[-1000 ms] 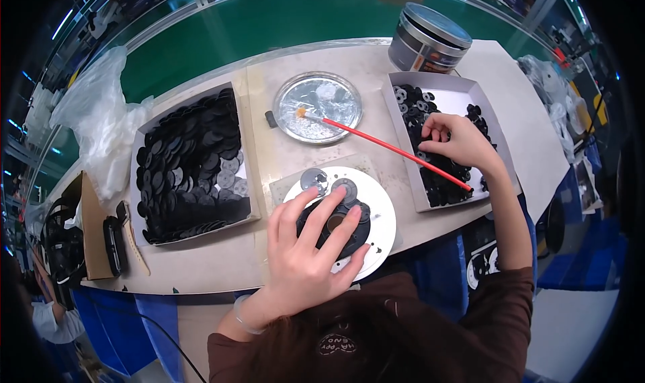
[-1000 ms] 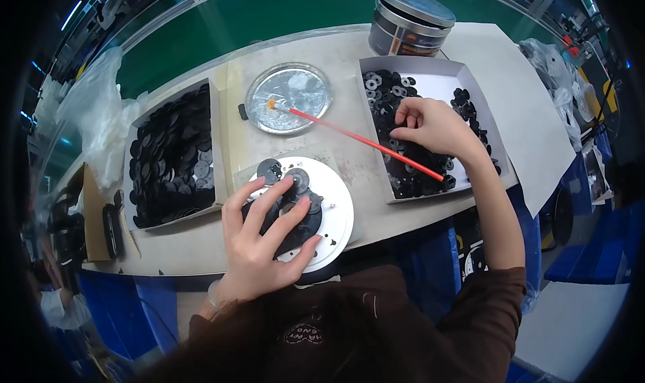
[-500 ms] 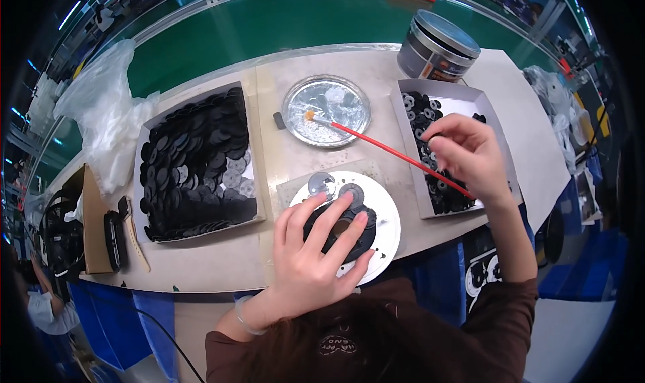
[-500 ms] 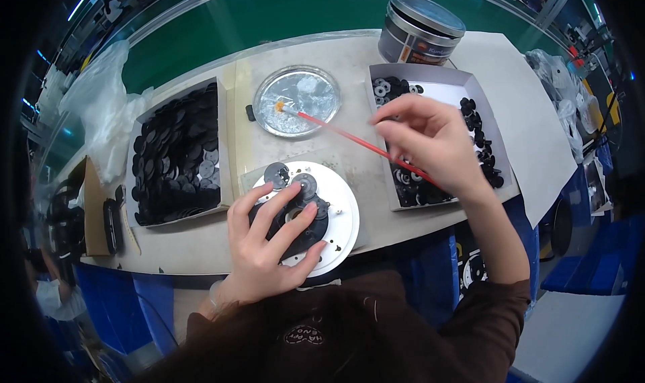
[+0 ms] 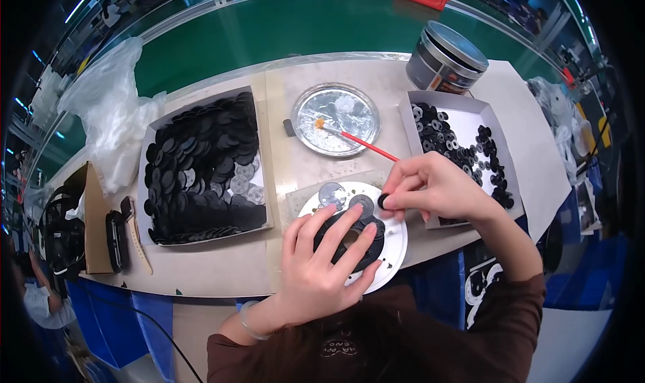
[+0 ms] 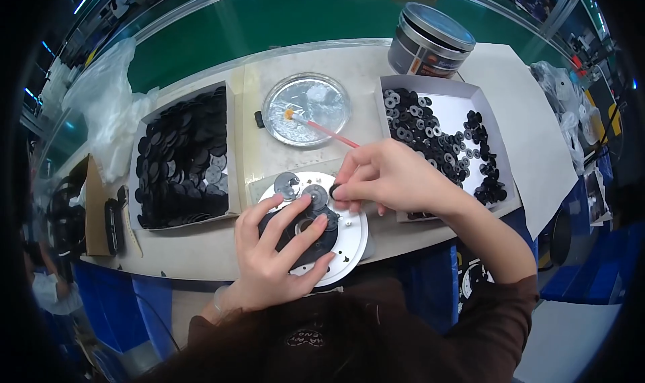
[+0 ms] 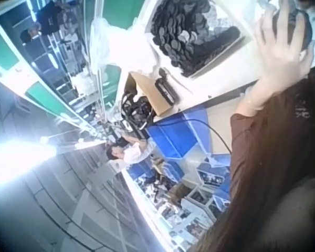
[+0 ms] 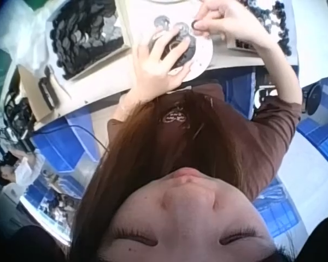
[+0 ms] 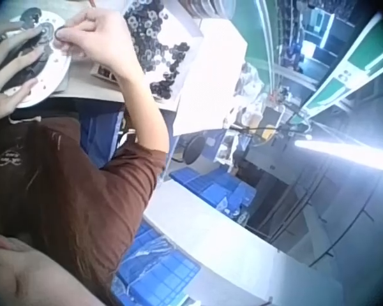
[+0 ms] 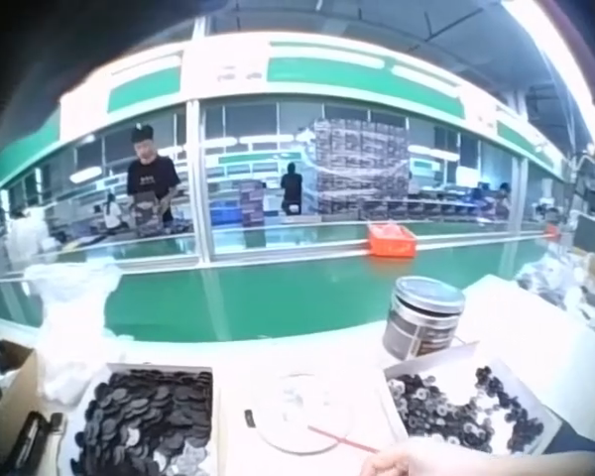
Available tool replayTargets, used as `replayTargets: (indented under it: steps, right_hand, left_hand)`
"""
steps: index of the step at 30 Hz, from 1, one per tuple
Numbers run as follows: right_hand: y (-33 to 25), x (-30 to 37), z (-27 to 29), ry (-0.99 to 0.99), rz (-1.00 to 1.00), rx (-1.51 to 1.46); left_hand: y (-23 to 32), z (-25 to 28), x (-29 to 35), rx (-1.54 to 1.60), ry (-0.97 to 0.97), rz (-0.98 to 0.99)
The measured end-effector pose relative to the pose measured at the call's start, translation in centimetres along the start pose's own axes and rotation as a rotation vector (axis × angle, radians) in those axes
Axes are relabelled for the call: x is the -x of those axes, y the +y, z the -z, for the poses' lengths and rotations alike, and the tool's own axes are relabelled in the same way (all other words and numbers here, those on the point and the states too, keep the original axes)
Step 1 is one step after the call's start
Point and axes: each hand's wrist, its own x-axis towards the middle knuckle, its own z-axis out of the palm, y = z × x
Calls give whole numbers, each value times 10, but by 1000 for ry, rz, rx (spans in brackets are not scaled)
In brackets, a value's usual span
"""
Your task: Applying adhesive to small circular plates using a brush and assembling them onto a base component.
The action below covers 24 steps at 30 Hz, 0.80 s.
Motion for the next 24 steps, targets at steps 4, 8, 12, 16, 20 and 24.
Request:
replayTargets:
  steps: [4,8,12,16,20,24]
  right_hand:
    - [3,-18,8,-250,-147,30]
    - [-3,-30,11,-391,-253,112]
    - [-9,-37,10,-441,-330,193]
    - [-10,-38,9,-446,-354,177]
    - [-17,-29,-1,-415,-212,266]
    - [-25,-20,-5,-328,-217,478]
  left_hand:
    - [-1,0,-1,8,-5,2]
    - [-1,-1,-1,23,8,5]
    - [-2,-3,-2,57,70,30]
    - [-3,-6,-1,43,77,16]
    - [-4,-7,3,66,107,3]
    - [-2,-5,1,79,95,3]
